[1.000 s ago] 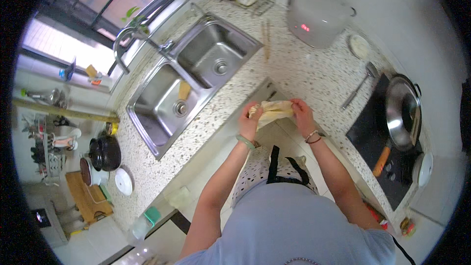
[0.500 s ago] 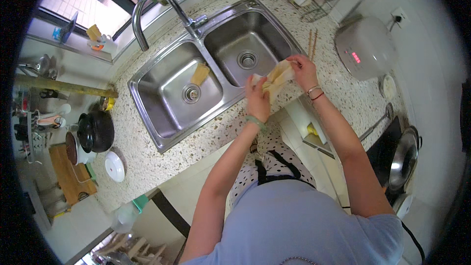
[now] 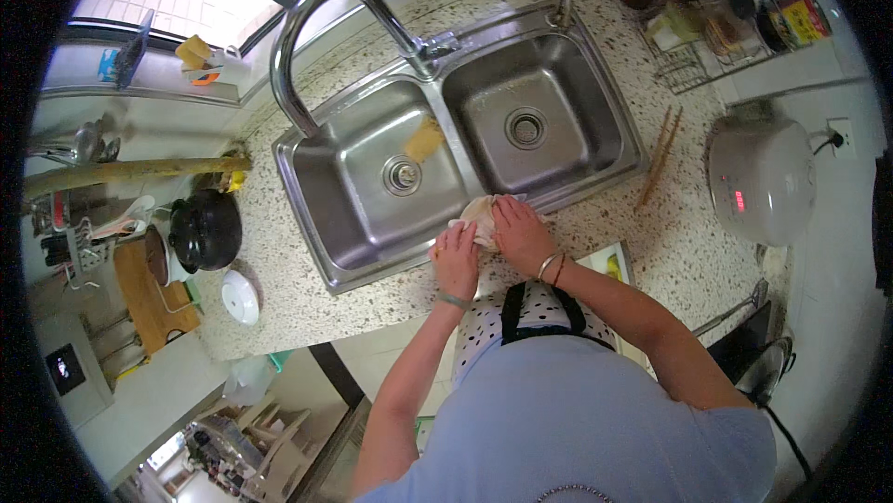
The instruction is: The person cleans a wok by rubbing it with a sponge dipped in a yellow liquid, then rinses the sponge in the sink. They wipe the stovetop with a cloth, wash the cloth, and clean the sink basin and faucet. Finally, they remove and clean the sink drain strainer before rinsing their hands.
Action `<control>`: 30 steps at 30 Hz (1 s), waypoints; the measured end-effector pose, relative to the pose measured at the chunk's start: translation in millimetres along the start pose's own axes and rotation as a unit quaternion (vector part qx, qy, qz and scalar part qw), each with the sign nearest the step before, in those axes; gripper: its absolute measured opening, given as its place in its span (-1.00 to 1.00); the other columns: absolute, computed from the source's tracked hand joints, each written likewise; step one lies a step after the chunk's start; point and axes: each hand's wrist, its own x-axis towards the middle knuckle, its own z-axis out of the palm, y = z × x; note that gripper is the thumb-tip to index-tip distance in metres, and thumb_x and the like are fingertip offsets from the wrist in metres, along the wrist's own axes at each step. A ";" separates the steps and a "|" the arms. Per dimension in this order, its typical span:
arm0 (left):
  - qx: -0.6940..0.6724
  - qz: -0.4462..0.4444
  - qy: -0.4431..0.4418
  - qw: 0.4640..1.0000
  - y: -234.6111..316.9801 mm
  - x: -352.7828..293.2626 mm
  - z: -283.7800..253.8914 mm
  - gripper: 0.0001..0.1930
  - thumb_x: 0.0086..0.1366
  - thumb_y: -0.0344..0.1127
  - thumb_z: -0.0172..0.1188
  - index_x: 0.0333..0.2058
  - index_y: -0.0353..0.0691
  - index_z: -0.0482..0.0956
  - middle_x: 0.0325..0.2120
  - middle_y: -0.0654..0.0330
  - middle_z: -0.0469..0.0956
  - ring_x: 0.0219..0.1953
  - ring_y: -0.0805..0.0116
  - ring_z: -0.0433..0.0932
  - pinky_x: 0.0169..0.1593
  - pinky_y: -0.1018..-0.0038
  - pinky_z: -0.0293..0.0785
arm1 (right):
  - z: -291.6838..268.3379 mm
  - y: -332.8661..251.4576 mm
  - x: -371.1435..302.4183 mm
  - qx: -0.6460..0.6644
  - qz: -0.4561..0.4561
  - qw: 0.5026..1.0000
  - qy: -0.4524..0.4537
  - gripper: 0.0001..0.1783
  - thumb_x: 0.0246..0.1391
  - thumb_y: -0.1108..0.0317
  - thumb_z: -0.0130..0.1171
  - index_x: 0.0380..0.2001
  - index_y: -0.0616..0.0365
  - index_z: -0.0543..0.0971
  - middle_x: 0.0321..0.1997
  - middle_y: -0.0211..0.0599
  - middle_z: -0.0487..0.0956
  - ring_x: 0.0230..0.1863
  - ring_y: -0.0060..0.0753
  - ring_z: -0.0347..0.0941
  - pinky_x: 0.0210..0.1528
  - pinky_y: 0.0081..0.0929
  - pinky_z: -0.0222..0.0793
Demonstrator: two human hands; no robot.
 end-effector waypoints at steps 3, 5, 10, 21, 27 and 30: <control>0.052 -0.050 -0.015 0.997 -5.5 9.0 -7.5 -0.51 0.26 -0.26 0.00 0.17 -0.15 0.26 0.09 0.06 0.34 0.08 0.13 0.34 0.24 0.05 0.00 | 23.6 -13.0 22.8 -0.041 0.031 0.999 -0.003 -0.38 0.02 0.30 0.01 0.09 0.51 0.22 0.22 0.21 0.22 0.16 0.03 0.25 0.24 -0.20 0.11; 0.058 -0.089 -0.049 0.993 -12.6 18.4 14.5 -0.50 0.35 -0.24 -0.14 0.24 -0.20 0.12 0.07 0.00 0.38 0.08 0.14 0.38 0.27 0.02 -0.10 | 31.6 -13.7 33.4 0.002 0.059 0.998 -0.009 -0.38 0.03 0.32 0.01 0.11 0.52 0.19 0.20 0.25 0.22 0.14 0.08 0.27 0.21 -0.19 0.15; -0.207 -0.231 -0.140 0.940 -24.2 77.9 33.4 -0.49 0.42 -0.20 -0.34 0.27 -0.31 0.02 -0.02 -0.14 0.44 0.10 -0.04 0.37 0.23 0.09 0.06 | 10.6 10.5 89.3 0.254 0.235 0.926 -0.147 -0.57 0.10 0.38 -0.02 0.00 0.42 0.27 -0.01 0.23 0.43 -0.03 0.19 0.40 0.00 -0.11 0.33; -0.243 -0.265 -0.088 0.929 -88.5 205.3 40.4 -0.58 0.30 -0.11 -0.03 -0.06 -0.37 0.40 -0.26 -0.20 0.55 -0.19 -0.16 0.53 -0.15 0.15 0.42 | 48.9 36.5 198.8 0.183 0.192 0.959 -0.098 -0.62 0.17 0.13 -0.04 -0.08 0.19 0.38 -0.13 0.21 0.46 -0.19 0.20 0.49 -0.17 -0.06 0.42; -0.277 -0.244 0.054 0.928 -93.7 231.0 26.0 -0.66 0.30 -0.20 -0.06 -0.20 -0.37 0.53 -0.31 -0.19 0.56 -0.24 -0.10 0.55 -0.20 0.15 0.41 | 72.6 56.7 222.6 0.192 0.219 0.955 -0.062 -0.43 0.19 -0.09 -0.09 -0.17 0.31 0.43 -0.29 0.21 0.55 -0.23 0.20 0.50 -0.21 -0.07 0.44; -0.245 -0.240 0.054 0.938 -89.6 249.7 -8.4 -0.66 0.31 -0.20 -0.02 -0.18 -0.38 0.56 -0.30 -0.12 0.56 -0.26 0.04 0.56 -0.22 0.23 0.43 | 67.9 82.4 247.2 0.187 0.260 0.945 -0.063 -0.40 0.15 -0.15 -0.05 -0.25 0.31 0.47 -0.29 0.22 0.54 -0.23 0.22 0.50 -0.21 -0.05 0.44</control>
